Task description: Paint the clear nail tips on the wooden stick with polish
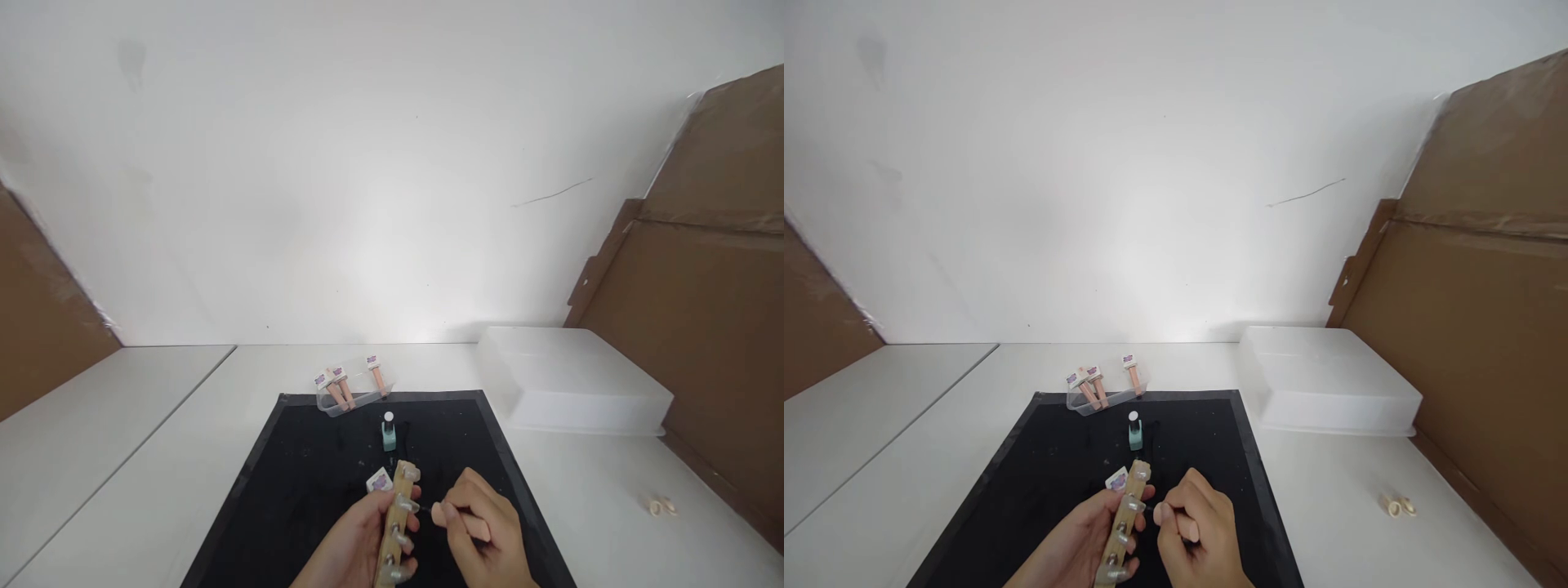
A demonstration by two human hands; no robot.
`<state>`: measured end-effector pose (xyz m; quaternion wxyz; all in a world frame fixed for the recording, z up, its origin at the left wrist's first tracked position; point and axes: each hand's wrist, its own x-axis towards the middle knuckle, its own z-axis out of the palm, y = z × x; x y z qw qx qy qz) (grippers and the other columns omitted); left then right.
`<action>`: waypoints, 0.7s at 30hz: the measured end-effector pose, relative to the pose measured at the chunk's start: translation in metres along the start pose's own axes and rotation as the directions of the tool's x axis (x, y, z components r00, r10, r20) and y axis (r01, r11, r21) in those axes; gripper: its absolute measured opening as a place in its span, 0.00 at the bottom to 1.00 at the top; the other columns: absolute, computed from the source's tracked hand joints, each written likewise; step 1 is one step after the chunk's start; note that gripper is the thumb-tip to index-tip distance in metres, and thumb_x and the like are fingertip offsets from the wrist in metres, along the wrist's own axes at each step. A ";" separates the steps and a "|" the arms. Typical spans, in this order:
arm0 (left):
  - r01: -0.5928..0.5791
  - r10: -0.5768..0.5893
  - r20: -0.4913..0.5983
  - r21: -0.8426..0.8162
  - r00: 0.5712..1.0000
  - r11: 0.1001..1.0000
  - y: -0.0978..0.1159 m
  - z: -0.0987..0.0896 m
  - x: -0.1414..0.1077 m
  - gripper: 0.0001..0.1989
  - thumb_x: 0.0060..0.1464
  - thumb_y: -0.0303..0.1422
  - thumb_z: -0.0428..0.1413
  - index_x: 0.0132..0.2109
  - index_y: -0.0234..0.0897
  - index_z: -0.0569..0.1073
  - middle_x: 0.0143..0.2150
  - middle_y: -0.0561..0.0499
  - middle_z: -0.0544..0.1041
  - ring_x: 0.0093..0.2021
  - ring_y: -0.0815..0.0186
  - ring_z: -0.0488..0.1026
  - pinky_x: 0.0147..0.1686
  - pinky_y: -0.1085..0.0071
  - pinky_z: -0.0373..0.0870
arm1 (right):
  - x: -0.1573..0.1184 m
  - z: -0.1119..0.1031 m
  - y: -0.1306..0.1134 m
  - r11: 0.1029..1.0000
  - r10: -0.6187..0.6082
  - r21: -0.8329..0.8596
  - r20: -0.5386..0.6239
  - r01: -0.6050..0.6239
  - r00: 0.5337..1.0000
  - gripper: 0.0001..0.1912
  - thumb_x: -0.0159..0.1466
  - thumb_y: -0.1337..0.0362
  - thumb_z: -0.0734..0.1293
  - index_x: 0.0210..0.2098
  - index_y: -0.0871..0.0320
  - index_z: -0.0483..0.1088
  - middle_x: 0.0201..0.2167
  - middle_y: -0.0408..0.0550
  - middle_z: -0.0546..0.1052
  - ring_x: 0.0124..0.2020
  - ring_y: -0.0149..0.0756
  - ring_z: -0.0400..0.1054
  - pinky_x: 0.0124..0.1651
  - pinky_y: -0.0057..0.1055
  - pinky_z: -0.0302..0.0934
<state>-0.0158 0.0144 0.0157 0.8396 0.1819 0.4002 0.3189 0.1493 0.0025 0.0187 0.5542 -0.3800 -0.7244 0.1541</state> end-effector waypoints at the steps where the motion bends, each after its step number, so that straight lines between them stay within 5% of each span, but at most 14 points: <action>1: 0.004 -0.004 0.003 0.007 1.000 1.000 0.000 0.000 0.000 0.18 0.50 0.37 0.48 0.45 0.29 0.67 0.27 0.51 0.69 0.25 0.71 0.64 0.33 0.68 0.63 | 0.000 -0.001 -0.001 0.999 0.036 0.020 -0.007 -0.035 0.999 0.10 0.58 0.73 0.59 0.21 0.58 0.63 0.17 0.41 0.63 0.17 0.31 0.60 0.20 0.27 0.52; 13: -0.001 0.001 -0.038 0.005 0.999 1.000 0.000 0.006 -0.003 0.15 0.51 0.36 0.48 0.43 0.30 0.68 0.27 0.51 0.69 0.24 0.71 0.64 0.34 0.68 0.63 | 0.001 0.006 0.007 0.868 0.309 0.356 0.156 -0.345 0.938 0.13 0.64 0.58 0.58 0.27 0.59 0.67 0.23 0.41 0.63 0.16 0.25 0.54 0.17 0.23 0.50; 21: 0.014 -0.014 -0.030 -0.003 0.999 1.000 0.000 0.004 -0.003 0.14 0.51 0.36 0.48 0.41 0.30 0.68 0.27 0.51 0.70 0.24 0.71 0.64 0.33 0.68 0.63 | 0.002 0.010 0.009 0.791 0.419 0.388 0.218 -0.473 0.881 0.16 0.62 0.55 0.59 0.24 0.59 0.63 0.19 0.37 0.57 0.16 0.25 0.50 0.17 0.21 0.47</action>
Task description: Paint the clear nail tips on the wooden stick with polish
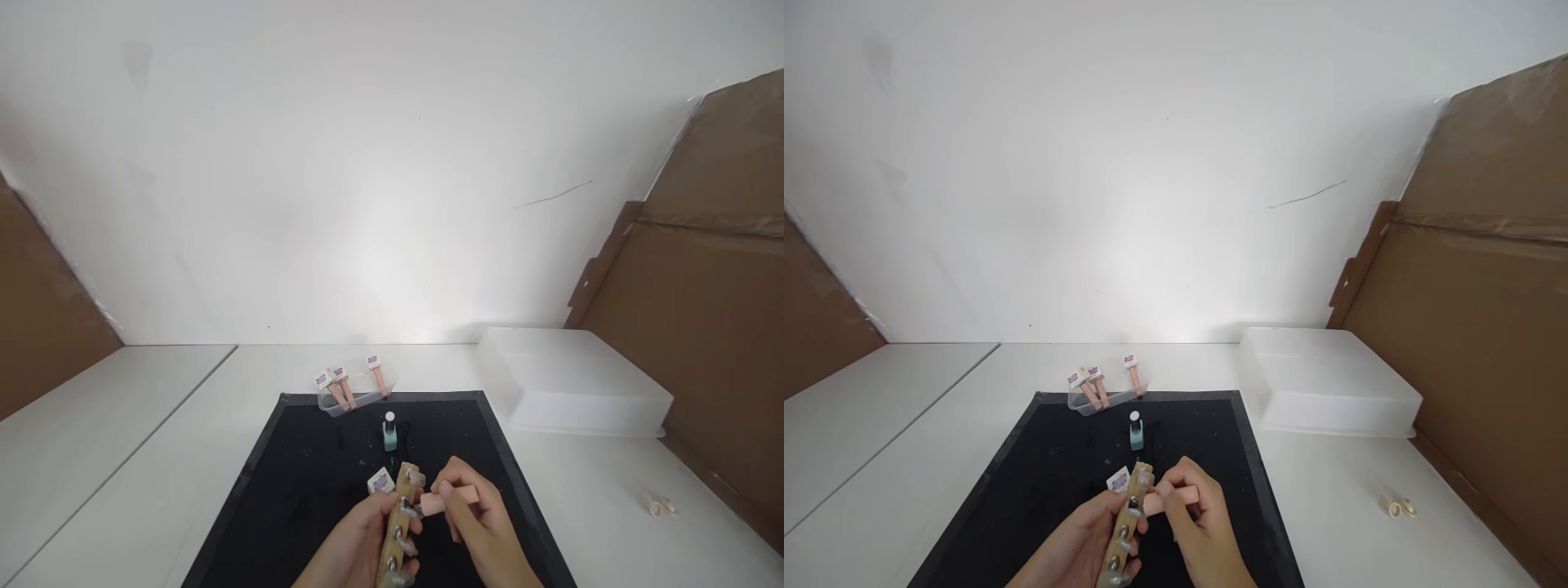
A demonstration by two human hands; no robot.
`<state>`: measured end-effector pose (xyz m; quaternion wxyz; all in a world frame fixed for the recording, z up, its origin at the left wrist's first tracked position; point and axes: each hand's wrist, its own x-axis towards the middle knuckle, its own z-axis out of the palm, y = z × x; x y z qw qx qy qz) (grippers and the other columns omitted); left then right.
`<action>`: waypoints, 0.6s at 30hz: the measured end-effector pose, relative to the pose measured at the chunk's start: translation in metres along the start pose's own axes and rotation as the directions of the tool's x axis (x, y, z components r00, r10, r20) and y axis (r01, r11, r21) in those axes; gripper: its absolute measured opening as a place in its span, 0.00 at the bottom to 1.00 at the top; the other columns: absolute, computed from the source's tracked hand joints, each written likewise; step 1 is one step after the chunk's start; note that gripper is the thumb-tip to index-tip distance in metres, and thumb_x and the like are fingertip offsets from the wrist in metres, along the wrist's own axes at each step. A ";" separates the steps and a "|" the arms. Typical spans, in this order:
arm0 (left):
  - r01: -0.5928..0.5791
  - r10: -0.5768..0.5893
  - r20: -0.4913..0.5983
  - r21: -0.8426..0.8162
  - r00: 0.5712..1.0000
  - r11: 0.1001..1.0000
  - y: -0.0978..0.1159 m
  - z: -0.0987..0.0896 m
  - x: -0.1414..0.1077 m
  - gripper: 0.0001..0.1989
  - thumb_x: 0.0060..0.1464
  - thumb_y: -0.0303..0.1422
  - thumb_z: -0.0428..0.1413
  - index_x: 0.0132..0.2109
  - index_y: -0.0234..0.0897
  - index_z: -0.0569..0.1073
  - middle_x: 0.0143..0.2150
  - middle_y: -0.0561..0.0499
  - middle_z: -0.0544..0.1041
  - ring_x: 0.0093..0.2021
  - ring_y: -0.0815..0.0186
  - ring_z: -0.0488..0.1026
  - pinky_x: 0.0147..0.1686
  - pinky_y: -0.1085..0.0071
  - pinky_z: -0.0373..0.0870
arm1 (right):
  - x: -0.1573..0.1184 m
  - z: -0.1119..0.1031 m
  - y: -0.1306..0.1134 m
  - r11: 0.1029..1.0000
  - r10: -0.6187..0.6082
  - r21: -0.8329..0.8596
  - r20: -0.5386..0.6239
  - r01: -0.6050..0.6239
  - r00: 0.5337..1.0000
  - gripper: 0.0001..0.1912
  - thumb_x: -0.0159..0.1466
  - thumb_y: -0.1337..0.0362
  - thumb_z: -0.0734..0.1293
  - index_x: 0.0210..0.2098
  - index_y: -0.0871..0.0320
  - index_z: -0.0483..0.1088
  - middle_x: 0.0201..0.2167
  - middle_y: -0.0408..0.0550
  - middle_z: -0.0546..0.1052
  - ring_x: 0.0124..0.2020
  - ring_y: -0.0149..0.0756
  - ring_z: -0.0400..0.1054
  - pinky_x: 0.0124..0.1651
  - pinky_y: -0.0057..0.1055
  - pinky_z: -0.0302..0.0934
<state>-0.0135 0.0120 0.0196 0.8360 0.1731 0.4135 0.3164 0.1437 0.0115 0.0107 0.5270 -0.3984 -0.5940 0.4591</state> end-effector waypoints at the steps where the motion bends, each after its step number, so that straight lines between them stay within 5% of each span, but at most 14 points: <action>1: -0.003 0.003 0.007 0.001 1.000 1.000 0.000 -0.001 0.000 0.14 0.51 0.36 0.48 0.41 0.30 0.68 0.27 0.51 0.70 0.24 0.71 0.64 0.33 0.68 0.63 | 0.000 0.000 0.000 1.000 0.011 -0.007 -0.010 -0.011 1.000 0.16 0.62 0.55 0.59 0.24 0.59 0.63 0.19 0.37 0.57 0.16 0.25 0.49 0.17 0.21 0.46; 8: 0.019 -0.019 0.024 0.010 1.000 1.000 0.000 -0.002 0.000 0.15 0.50 0.36 0.48 0.42 0.31 0.67 0.27 0.51 0.69 0.24 0.72 0.64 0.33 0.69 0.63 | 0.001 -0.004 -0.005 0.992 0.022 -0.119 -0.077 -0.031 0.997 0.16 0.63 0.57 0.58 0.21 0.58 0.61 0.14 0.36 0.57 0.16 0.27 0.51 0.19 0.23 0.48; 18: -0.008 0.007 0.021 0.028 1.000 1.000 0.002 0.001 -0.002 0.16 0.50 0.37 0.48 0.43 0.31 0.67 0.27 0.52 0.69 0.24 0.71 0.64 0.32 0.70 0.63 | -0.001 -0.005 -0.007 0.920 -0.218 -0.358 -0.141 0.156 0.966 0.20 0.64 0.62 0.57 0.16 0.57 0.57 0.15 0.39 0.62 0.17 0.30 0.59 0.22 0.25 0.54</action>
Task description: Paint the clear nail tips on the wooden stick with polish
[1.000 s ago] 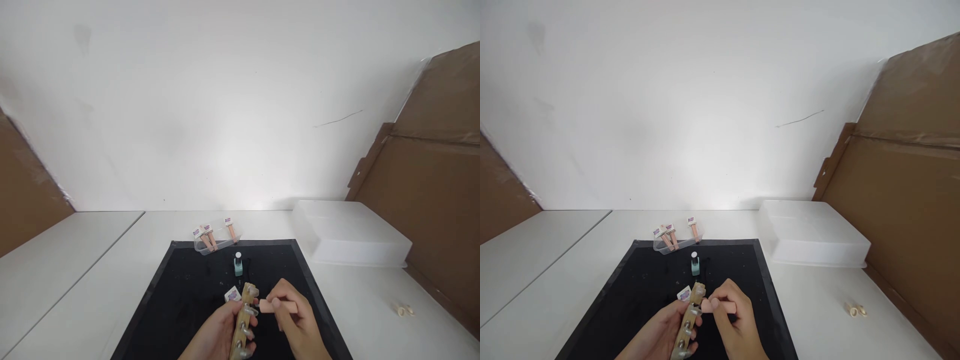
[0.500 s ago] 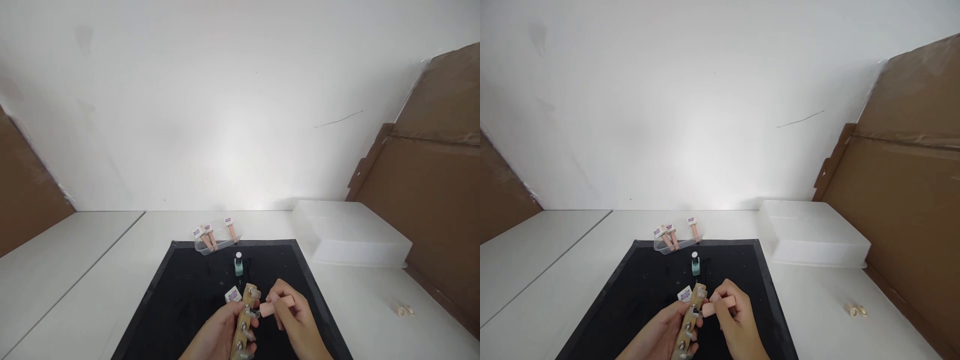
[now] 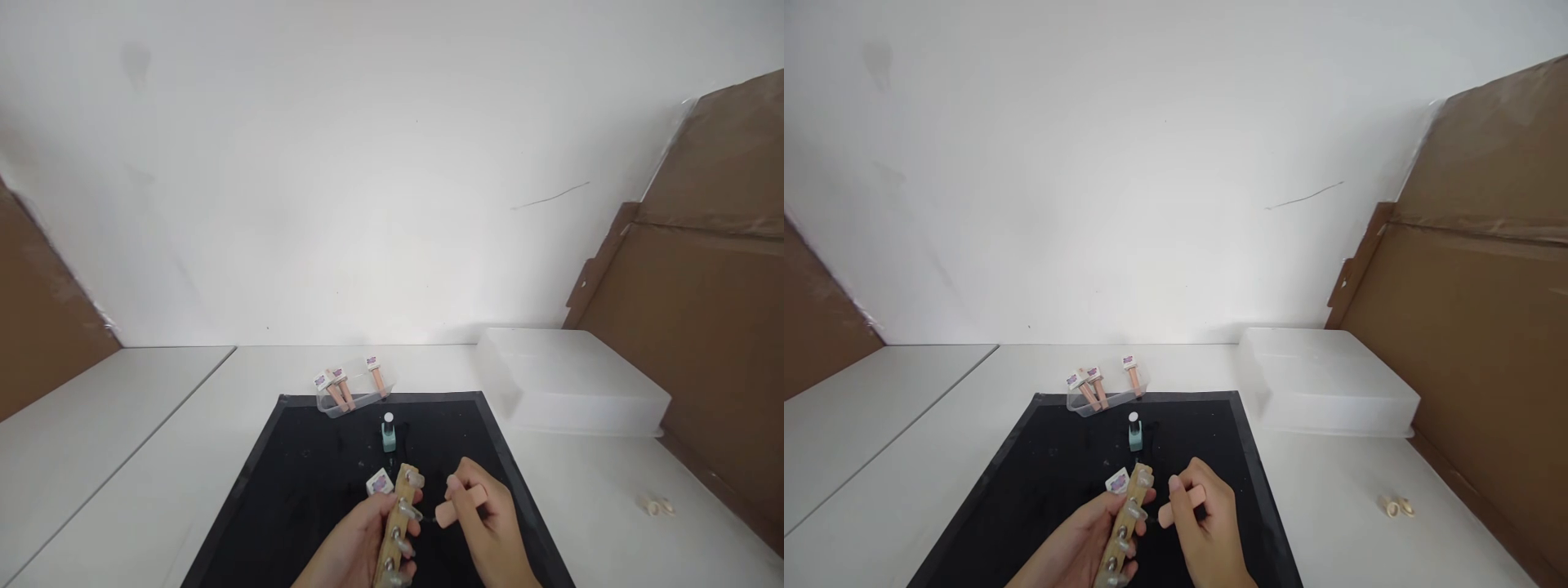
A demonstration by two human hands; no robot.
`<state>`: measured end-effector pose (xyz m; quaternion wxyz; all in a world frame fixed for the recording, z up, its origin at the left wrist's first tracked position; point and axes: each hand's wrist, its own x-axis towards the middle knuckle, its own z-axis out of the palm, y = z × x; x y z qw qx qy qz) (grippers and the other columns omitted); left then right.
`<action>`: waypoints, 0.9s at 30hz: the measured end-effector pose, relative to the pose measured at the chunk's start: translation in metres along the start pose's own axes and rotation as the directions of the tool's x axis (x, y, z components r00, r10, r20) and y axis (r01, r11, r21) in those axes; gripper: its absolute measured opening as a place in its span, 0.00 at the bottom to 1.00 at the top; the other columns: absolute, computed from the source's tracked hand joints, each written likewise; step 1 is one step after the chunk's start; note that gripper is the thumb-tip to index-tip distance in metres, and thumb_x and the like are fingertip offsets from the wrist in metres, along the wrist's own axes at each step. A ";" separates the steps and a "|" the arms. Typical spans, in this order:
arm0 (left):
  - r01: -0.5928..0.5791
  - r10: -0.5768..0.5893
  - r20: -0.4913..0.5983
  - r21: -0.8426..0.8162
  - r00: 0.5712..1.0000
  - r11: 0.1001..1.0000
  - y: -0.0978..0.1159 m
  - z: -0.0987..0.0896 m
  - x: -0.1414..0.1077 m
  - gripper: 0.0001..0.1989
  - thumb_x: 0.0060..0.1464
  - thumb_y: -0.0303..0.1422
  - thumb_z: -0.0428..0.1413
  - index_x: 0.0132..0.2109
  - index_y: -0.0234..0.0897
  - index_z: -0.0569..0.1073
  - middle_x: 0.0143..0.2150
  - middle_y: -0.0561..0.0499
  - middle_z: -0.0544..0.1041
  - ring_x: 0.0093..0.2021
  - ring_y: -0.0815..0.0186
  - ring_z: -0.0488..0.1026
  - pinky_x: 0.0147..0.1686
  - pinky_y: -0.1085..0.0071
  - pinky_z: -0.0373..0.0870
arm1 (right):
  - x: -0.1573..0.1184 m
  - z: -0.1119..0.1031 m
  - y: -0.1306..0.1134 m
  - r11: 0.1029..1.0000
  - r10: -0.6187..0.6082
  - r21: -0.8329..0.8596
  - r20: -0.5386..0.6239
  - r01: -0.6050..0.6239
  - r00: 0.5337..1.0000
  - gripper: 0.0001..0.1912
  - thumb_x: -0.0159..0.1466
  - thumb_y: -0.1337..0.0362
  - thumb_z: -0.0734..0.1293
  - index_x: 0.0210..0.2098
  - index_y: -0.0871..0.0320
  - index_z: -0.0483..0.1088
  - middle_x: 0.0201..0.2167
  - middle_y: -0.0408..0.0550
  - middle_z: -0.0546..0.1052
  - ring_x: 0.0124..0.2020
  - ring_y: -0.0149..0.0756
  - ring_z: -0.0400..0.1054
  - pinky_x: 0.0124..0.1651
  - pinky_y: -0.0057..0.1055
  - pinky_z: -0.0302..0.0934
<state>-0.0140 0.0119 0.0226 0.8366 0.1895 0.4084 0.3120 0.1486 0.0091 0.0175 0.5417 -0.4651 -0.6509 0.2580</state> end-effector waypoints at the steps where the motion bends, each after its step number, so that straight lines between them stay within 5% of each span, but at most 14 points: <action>1: 0.000 0.000 -0.005 0.002 1.000 1.000 0.000 0.001 -0.001 0.16 0.50 0.37 0.48 0.43 0.31 0.67 0.27 0.52 0.69 0.24 0.71 0.63 0.32 0.70 0.63 | -0.001 -0.001 0.000 1.000 -0.004 0.002 -0.013 0.004 1.000 0.19 0.64 0.62 0.57 0.16 0.57 0.57 0.15 0.39 0.62 0.17 0.30 0.58 0.22 0.24 0.53; 6: 0.011 -0.011 -0.031 0.002 0.999 1.000 0.002 0.002 -0.001 0.16 0.50 0.37 0.48 0.43 0.31 0.67 0.27 0.52 0.69 0.25 0.72 0.63 0.32 0.70 0.63 | -0.004 -0.004 -0.002 0.995 -0.094 0.043 -0.015 0.095 0.995 0.16 0.65 0.60 0.55 0.24 0.58 0.64 0.17 0.40 0.65 0.17 0.30 0.59 0.21 0.25 0.54; 11: -0.005 0.005 -0.019 -0.001 1.000 1.000 0.000 -0.001 0.001 0.15 0.50 0.36 0.48 0.43 0.31 0.68 0.27 0.52 0.69 0.24 0.73 0.63 0.32 0.70 0.63 | -0.004 -0.003 -0.006 0.969 -0.241 0.094 0.137 0.230 0.961 0.14 0.65 0.57 0.55 0.30 0.56 0.67 0.20 0.43 0.69 0.20 0.32 0.63 0.25 0.26 0.58; 19: -0.002 0.002 -0.023 0.003 1.000 1.000 -0.001 -0.002 0.002 0.13 0.50 0.36 0.48 0.40 0.32 0.68 0.26 0.53 0.69 0.24 0.72 0.63 0.33 0.69 0.64 | -0.002 -0.001 -0.007 0.967 -0.249 0.111 0.212 0.230 0.945 0.10 0.63 0.62 0.57 0.31 0.57 0.67 0.22 0.44 0.72 0.21 0.32 0.65 0.26 0.25 0.58; 27: 0.002 -0.002 -0.002 0.000 1.000 1.000 0.000 -0.001 0.001 0.16 0.50 0.37 0.48 0.44 0.31 0.67 0.28 0.52 0.69 0.25 0.72 0.63 0.33 0.69 0.63 | -0.001 0.000 -0.008 0.966 -0.259 0.056 0.144 0.254 0.955 0.09 0.60 0.70 0.57 0.26 0.57 0.65 0.18 0.41 0.71 0.18 0.29 0.64 0.23 0.22 0.56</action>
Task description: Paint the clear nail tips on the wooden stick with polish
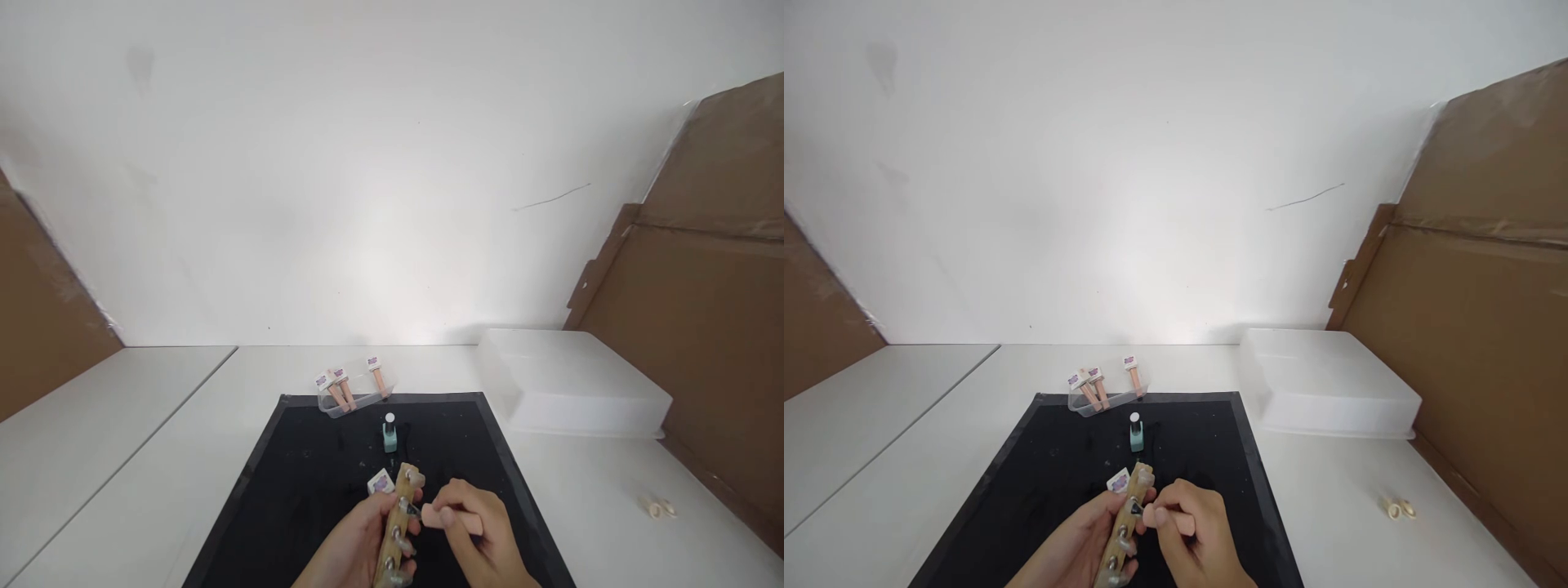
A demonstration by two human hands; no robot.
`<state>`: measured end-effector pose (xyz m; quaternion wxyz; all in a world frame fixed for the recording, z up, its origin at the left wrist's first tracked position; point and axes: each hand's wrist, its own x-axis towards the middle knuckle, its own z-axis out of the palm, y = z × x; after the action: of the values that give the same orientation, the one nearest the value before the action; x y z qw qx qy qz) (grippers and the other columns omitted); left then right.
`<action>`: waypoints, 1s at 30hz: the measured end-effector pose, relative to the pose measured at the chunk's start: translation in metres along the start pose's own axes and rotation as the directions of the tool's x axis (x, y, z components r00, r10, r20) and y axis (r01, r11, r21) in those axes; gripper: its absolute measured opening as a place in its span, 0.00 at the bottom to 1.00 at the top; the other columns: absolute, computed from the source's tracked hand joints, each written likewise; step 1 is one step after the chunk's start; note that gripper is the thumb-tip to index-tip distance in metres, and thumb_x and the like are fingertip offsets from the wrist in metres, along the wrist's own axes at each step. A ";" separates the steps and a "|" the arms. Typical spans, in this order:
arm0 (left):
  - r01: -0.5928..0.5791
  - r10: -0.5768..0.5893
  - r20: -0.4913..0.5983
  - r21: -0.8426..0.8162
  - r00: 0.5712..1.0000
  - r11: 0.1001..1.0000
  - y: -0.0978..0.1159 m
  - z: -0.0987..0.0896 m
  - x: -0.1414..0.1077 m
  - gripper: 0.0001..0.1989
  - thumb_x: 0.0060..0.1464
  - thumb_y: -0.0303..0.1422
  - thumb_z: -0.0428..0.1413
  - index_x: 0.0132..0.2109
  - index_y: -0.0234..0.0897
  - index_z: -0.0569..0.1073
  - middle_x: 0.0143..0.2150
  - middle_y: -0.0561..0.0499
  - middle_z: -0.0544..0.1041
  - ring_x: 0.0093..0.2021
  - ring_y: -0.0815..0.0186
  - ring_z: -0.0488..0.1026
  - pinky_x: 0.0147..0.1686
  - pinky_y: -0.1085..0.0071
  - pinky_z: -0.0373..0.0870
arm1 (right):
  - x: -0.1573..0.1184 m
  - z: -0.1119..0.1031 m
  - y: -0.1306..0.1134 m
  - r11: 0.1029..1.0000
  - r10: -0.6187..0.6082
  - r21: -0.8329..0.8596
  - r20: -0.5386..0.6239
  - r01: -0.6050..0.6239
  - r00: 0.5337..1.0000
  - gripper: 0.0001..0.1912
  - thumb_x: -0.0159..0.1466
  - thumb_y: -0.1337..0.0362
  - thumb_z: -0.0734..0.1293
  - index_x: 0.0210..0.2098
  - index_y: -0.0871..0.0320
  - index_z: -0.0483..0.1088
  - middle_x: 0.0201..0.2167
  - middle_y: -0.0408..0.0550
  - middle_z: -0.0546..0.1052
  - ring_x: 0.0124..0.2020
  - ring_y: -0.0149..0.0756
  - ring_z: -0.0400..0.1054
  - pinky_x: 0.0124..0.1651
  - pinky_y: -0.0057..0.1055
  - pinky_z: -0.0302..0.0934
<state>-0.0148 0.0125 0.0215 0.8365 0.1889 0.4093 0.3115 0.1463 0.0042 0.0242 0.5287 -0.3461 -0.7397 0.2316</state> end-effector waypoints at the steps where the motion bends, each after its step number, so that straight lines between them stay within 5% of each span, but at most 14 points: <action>1: 0.002 -0.002 0.004 0.001 1.000 1.000 0.000 0.000 0.000 0.16 0.50 0.37 0.48 0.44 0.31 0.67 0.28 0.51 0.69 0.25 0.72 0.63 0.33 0.69 0.63 | 0.000 0.000 0.000 1.000 -0.011 -0.022 -0.010 0.011 1.000 0.10 0.60 0.71 0.57 0.24 0.57 0.64 0.17 0.41 0.70 0.17 0.29 0.64 0.22 0.22 0.55; 15: -0.006 0.006 -0.003 0.007 1.000 1.000 -0.001 -0.002 0.000 0.16 0.51 0.37 0.47 0.44 0.31 0.67 0.27 0.52 0.69 0.24 0.72 0.63 0.32 0.70 0.63 | -0.005 -0.004 0.002 0.983 -0.086 -0.170 -0.120 0.065 0.989 0.10 0.59 0.71 0.57 0.22 0.56 0.61 0.15 0.40 0.67 0.15 0.29 0.61 0.22 0.25 0.52; 24: 0.012 -0.013 -0.044 -0.004 0.999 1.000 -0.001 0.001 0.002 0.16 0.50 0.36 0.48 0.43 0.31 0.67 0.25 0.54 0.68 0.23 0.73 0.63 0.31 0.70 0.64 | 0.000 -0.001 0.000 0.984 -0.167 -0.061 0.035 0.169 0.985 0.05 0.61 0.67 0.58 0.31 0.56 0.64 0.17 0.41 0.68 0.17 0.30 0.59 0.21 0.24 0.53; 30: 0.007 -0.007 -0.004 -0.015 1.000 1.000 -0.002 -0.003 0.004 0.16 0.50 0.36 0.48 0.44 0.31 0.67 0.27 0.52 0.69 0.23 0.72 0.64 0.32 0.69 0.64 | 0.001 0.000 0.000 0.980 -0.169 -0.109 -0.010 0.167 0.986 0.07 0.57 0.73 0.58 0.26 0.57 0.63 0.15 0.39 0.67 0.14 0.27 0.59 0.19 0.23 0.51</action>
<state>-0.0142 0.0137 0.0164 0.8383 0.1805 0.4091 0.3119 0.1460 0.0047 0.0249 0.5340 -0.3126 -0.7726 0.1425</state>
